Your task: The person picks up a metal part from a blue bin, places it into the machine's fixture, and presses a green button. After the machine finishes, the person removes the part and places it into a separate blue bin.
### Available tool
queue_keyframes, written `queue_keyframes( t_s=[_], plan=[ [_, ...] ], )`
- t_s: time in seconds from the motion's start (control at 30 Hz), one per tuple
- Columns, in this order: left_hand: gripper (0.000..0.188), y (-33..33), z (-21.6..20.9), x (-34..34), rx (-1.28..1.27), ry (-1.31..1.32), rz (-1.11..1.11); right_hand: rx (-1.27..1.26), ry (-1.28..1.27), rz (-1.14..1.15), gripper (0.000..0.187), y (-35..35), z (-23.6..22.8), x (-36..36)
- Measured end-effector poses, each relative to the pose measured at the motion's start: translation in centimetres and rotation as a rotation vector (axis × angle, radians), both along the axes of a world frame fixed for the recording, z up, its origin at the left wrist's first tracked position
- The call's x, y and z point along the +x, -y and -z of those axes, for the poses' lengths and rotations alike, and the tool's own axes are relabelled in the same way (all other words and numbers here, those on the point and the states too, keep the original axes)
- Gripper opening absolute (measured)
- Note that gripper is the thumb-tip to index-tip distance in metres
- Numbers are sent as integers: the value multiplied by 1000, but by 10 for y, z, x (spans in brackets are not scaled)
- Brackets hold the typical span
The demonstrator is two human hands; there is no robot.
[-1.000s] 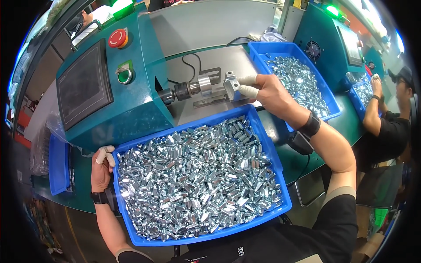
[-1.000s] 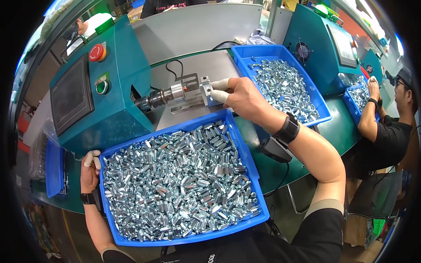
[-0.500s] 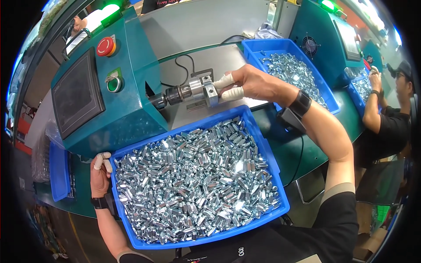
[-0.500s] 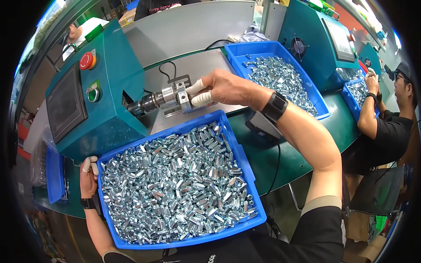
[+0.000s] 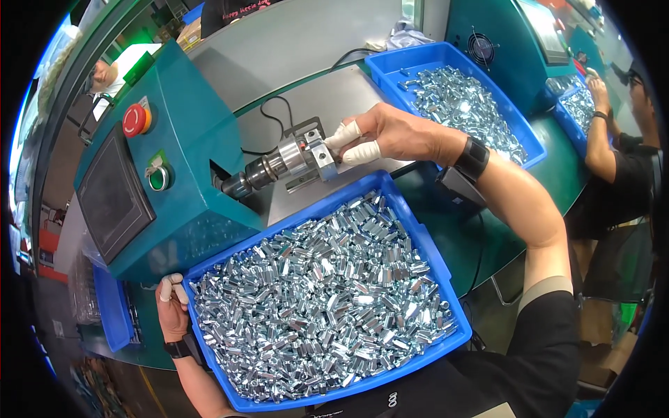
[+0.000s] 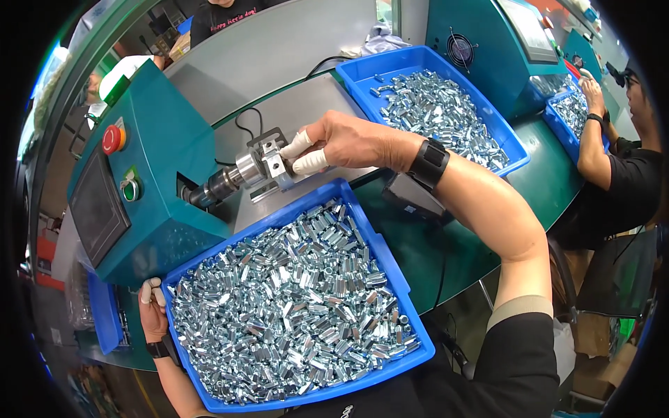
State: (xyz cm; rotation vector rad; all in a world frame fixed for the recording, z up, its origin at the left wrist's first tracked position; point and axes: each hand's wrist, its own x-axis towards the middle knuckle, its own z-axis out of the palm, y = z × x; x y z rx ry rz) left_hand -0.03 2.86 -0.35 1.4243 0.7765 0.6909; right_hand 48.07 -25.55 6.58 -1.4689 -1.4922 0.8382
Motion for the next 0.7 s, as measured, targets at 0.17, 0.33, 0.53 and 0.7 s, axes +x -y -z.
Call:
queue_keyframes(
  t_s=[0.17,0.33,0.53,0.7],
  plan=[
    [37,-6,5,-4,2,27,1,30,86,-5,38,2,-4,-9],
    [37,-7,7,-4,-21,56,13,41,76,-10,36,1,0,-7],
    [37,-7,8,-4,-31,56,1,93,59,-29,35,-1,4,-5],
    [37,-5,3,-3,-20,29,0,42,45,0,35,0,3,-7]
  ],
)
